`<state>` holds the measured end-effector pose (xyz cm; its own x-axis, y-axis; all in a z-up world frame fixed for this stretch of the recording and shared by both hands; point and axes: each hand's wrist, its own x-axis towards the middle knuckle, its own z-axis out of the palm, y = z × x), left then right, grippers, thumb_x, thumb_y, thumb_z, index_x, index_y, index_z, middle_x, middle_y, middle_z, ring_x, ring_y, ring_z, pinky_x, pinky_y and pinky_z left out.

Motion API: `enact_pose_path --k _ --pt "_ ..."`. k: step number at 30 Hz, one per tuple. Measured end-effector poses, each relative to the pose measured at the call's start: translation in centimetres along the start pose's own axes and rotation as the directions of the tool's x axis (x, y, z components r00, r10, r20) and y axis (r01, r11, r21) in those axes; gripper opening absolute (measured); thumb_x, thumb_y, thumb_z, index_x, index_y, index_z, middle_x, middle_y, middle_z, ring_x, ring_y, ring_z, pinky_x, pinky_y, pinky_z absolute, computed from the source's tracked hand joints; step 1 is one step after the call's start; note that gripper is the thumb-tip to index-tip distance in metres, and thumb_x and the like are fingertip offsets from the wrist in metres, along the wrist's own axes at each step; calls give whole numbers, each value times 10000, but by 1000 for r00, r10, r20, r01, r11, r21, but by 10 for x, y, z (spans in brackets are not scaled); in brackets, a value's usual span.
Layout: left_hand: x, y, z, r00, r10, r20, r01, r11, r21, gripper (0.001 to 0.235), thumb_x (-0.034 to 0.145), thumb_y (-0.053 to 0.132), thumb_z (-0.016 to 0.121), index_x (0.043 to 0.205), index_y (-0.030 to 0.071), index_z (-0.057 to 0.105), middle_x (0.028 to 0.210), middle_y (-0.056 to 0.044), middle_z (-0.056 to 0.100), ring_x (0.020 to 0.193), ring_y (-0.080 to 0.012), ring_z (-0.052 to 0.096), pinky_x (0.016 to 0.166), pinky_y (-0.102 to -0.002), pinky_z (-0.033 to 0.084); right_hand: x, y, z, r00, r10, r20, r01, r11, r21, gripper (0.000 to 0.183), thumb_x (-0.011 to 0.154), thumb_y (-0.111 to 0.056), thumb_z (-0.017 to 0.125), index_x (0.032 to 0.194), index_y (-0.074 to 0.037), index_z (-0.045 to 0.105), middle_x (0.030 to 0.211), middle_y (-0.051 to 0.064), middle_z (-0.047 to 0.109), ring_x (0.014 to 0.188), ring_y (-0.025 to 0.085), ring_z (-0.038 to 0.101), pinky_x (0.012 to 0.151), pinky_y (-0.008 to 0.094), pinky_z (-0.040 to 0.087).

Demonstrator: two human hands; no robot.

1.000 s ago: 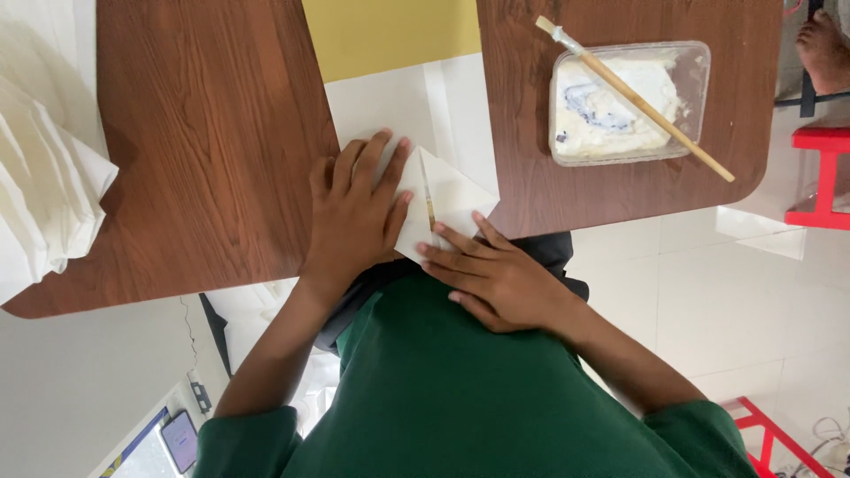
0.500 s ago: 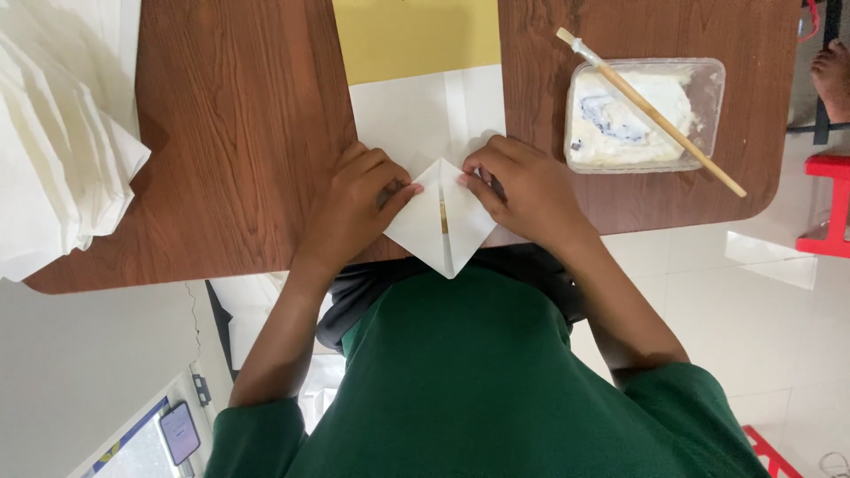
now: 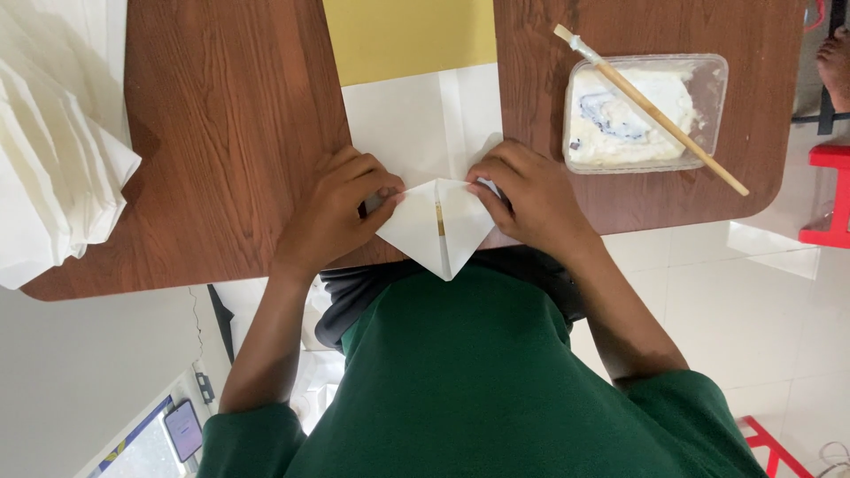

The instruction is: The person applies white adhesive to the edges of a white paper sheet using a brush, then folds and presses the paper to form a pouch. The process is repeated for multiple units on a wooden table.

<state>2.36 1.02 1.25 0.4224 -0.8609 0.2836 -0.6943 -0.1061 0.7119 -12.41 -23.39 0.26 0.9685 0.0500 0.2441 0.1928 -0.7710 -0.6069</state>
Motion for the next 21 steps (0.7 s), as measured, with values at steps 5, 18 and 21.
enact_pose_path --k 5,18,21 --pt "-13 -8 12 995 67 -76 -61 995 79 91 897 23 779 949 93 754 865 -50 661 833 -235 589 714 -338 448 -13 10 13 978 -178 -105 164 978 -131 75 969 -71 742 1040 -51 727 953 103 643 824 287 651 688 363 526" --pt "0 10 16 984 20 -179 4 990 138 182 924 111 819 787 120 701 864 -29 685 816 -210 587 723 -331 371 15 -21 0 994 -42 -99 38 998 -47 253 958 -124 761 719 -65 699 807 73 638 627 259 599 540 348 479" --pt "0 7 12 991 0 -137 15 994 107 159 892 107 849 807 126 716 886 -23 698 839 -217 601 732 -336 383 20 -27 2 993 -3 -118 -3 999 -51 333 937 -149 813 673 -52 635 742 66 553 580 250 572 495 340 444"
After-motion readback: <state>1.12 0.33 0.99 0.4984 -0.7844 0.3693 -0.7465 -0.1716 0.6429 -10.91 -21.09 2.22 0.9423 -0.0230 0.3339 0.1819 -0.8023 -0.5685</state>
